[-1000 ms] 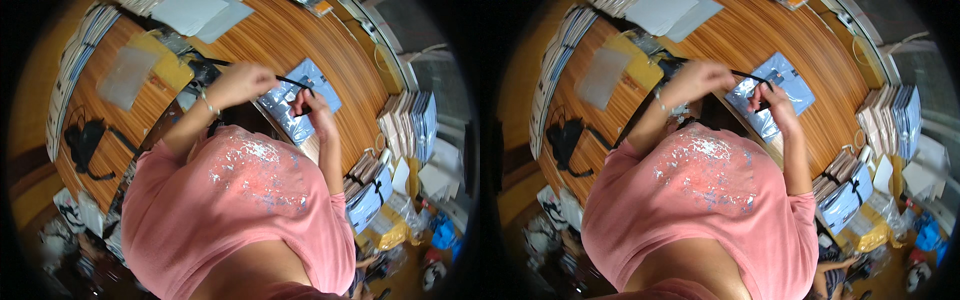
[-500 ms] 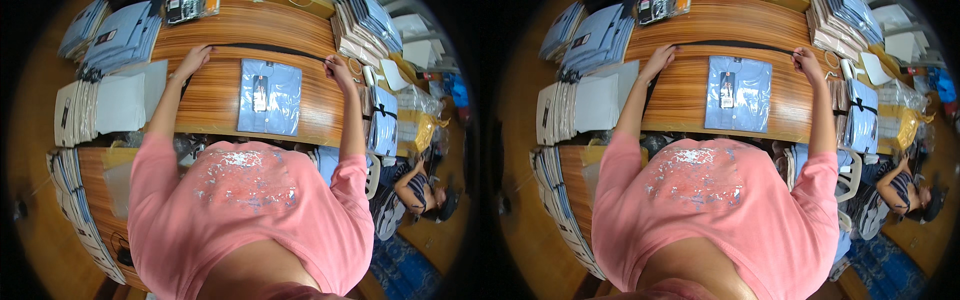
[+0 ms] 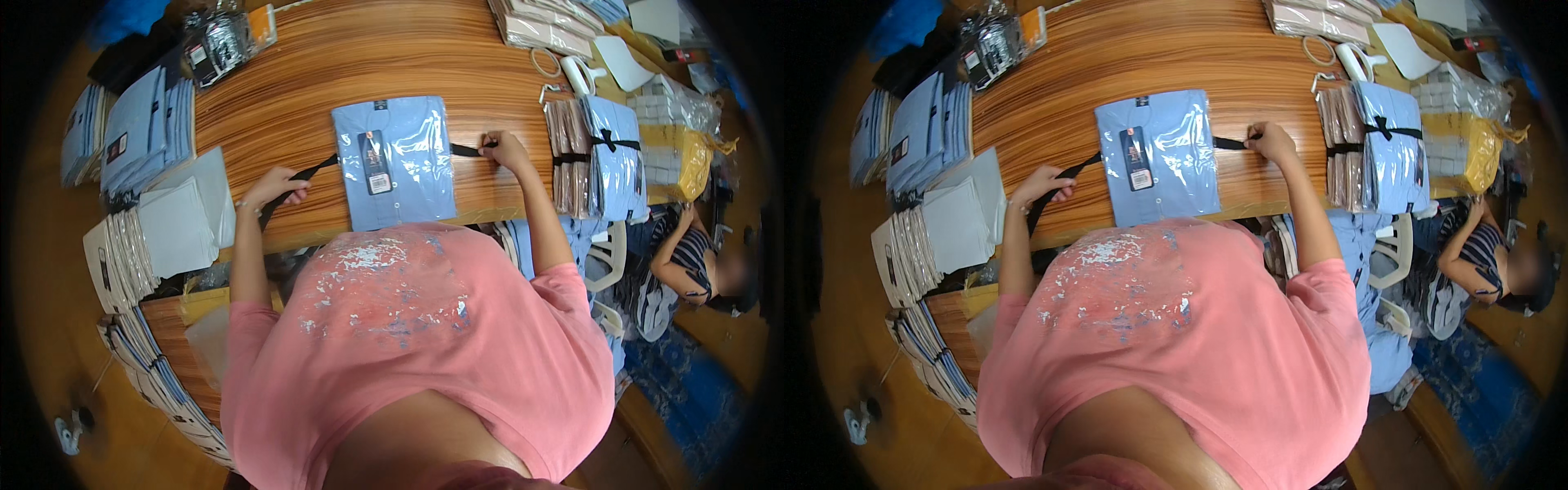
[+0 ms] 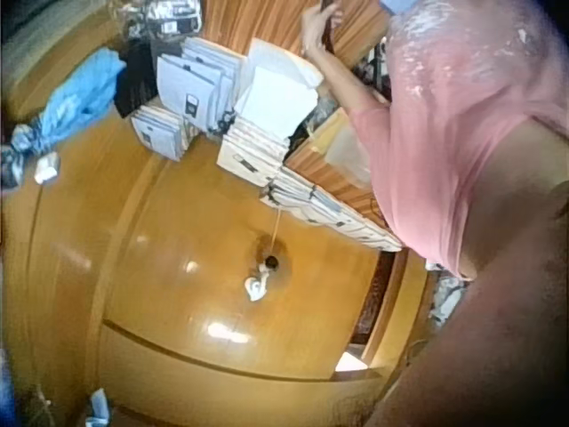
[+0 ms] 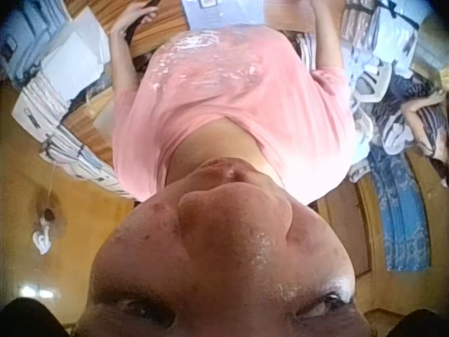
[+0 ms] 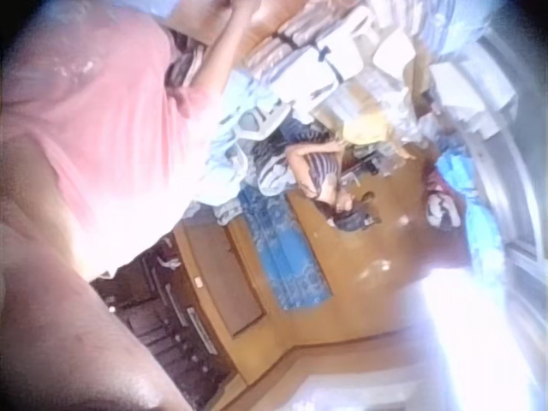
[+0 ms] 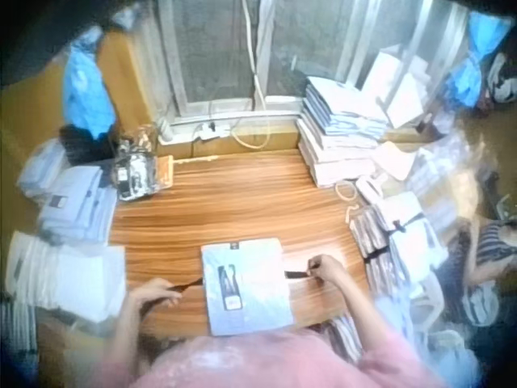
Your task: The person folds a blue shirt over a cardboard insert, places it inside a clear plastic bag, seals the bag, and applies a black strap around the package.
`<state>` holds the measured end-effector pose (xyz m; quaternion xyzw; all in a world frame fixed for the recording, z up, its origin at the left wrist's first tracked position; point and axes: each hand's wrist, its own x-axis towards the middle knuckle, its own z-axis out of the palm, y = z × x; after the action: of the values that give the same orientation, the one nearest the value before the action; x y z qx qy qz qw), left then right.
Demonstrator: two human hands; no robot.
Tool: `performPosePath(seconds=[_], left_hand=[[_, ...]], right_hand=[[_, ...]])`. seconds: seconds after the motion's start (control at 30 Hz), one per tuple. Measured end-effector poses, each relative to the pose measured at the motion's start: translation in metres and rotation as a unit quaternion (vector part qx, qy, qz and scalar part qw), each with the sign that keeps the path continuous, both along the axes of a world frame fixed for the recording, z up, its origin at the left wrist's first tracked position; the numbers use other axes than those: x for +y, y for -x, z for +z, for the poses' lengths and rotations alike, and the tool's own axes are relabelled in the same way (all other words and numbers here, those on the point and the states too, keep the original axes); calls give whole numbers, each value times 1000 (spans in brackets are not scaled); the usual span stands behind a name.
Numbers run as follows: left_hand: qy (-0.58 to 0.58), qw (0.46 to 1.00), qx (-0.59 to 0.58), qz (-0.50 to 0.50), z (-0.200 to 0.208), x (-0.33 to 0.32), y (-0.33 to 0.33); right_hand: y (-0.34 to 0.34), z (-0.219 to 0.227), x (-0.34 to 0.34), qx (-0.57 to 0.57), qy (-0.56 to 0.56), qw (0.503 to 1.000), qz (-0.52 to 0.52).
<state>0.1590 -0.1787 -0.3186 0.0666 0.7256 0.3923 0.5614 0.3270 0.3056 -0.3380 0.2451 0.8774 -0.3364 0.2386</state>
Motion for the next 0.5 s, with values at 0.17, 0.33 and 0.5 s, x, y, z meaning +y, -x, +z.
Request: performPosePath(seconds=[0.17,0.33,0.5], left_hand=[[38,996,-85,3,4,-37,0],[91,994,-52,-31,16,-52,-12],[-10,999,-39,-4,2,-105,-40]], right_hand=[[46,6,68,152,-232,960,-23],[71,-29,100,154,-520,837,-71],[64,-2,12,200,-459,866,5]])
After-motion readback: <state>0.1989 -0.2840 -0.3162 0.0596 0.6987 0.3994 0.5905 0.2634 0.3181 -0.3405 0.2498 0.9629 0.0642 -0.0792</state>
